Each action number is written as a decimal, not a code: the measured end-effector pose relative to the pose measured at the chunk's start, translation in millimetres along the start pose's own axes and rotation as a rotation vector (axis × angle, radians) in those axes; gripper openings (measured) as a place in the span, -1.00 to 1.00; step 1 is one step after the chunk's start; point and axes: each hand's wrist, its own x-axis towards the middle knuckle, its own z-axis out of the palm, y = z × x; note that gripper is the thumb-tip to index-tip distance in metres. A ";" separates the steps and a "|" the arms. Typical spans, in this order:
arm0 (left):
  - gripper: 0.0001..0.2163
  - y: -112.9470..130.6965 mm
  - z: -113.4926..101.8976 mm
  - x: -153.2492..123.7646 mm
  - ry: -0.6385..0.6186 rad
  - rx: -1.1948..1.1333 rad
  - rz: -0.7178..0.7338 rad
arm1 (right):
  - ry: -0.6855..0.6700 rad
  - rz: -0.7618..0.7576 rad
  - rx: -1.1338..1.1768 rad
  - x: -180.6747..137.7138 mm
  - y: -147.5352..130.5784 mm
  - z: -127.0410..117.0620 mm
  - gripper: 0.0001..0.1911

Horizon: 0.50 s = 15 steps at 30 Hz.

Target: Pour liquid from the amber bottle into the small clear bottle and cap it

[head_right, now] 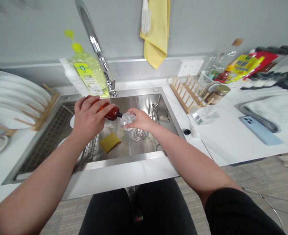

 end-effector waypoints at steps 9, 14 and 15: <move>-0.42 0.6 -0.9 1.0 0.030 0.057 0.038 | 0.010 0.006 -0.011 0.0 -1.3 -0.9 -0.25; -0.38 0.3 -2.4 1.3 0.025 0.027 0.016 | 0.024 -0.015 -0.010 0.0 -1.8 -0.9 -0.25; -0.40 0.4 -3.3 1.3 0.024 0.043 0.023 | 0.027 -0.020 -0.010 -0.1 -1.9 -0.9 -0.25</move>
